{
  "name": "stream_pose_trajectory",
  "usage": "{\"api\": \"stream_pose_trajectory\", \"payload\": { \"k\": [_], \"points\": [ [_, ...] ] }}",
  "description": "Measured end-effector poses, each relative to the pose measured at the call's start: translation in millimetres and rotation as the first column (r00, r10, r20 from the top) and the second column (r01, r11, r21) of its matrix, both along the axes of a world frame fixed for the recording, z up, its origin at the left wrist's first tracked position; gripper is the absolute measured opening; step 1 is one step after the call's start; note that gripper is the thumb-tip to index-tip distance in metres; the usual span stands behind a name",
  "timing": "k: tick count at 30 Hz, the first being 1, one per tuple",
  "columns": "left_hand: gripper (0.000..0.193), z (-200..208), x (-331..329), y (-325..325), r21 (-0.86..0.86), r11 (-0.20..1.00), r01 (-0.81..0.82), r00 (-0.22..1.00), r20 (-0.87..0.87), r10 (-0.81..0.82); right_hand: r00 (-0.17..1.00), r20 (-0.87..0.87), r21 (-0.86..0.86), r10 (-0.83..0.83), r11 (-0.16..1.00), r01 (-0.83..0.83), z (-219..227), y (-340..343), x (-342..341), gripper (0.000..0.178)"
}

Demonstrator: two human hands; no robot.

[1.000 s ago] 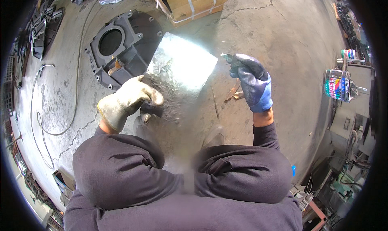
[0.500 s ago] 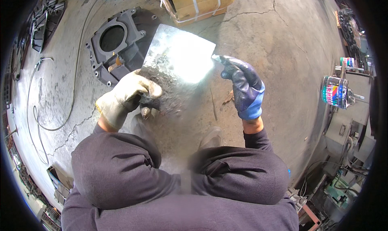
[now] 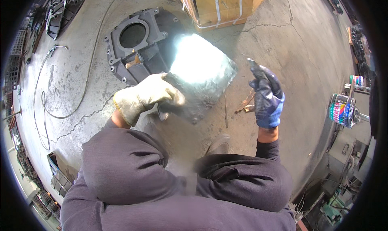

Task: The person uses a scraper to remove residue from a metal plate and a large metal housing. They repeatedly scrape the surfaces, wipe with a cloth, and reposition the parts to access different areas.

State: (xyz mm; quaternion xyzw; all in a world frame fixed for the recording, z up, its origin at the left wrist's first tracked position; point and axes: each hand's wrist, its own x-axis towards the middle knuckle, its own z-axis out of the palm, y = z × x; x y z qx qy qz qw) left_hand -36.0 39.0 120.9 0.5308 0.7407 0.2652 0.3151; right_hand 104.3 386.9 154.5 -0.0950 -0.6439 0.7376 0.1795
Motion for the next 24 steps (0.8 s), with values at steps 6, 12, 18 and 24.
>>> {"api": "stream_pose_trajectory", "payload": {
  "k": [6,12,18,24],
  "points": [
    [0.028,-33.2,7.0,-4.4,0.093,0.988,-0.125,0.840,0.539,0.056,0.999,0.012,-0.011,0.050,0.999,-0.049,-0.4,12.8,1.9,0.040],
    [0.025,-42.2,10.1,-10.0,0.071,0.986,-0.153,0.756,0.650,0.070,0.990,-0.057,-0.054,0.131,0.989,-0.135,-3.2,10.8,3.8,0.041],
    [0.021,-10.0,-0.1,-2.4,-0.041,0.997,0.068,0.982,0.178,-0.060,0.990,0.011,-0.096,0.138,0.986,-0.136,2.3,4.2,6.9,0.033],
    [0.011,20.4,1.3,9.6,0.176,0.980,0.095,0.971,-0.232,-0.053,0.992,0.063,-0.057,0.109,0.993,-0.106,-2.8,-2.0,16.0,0.026]
  ]
}}
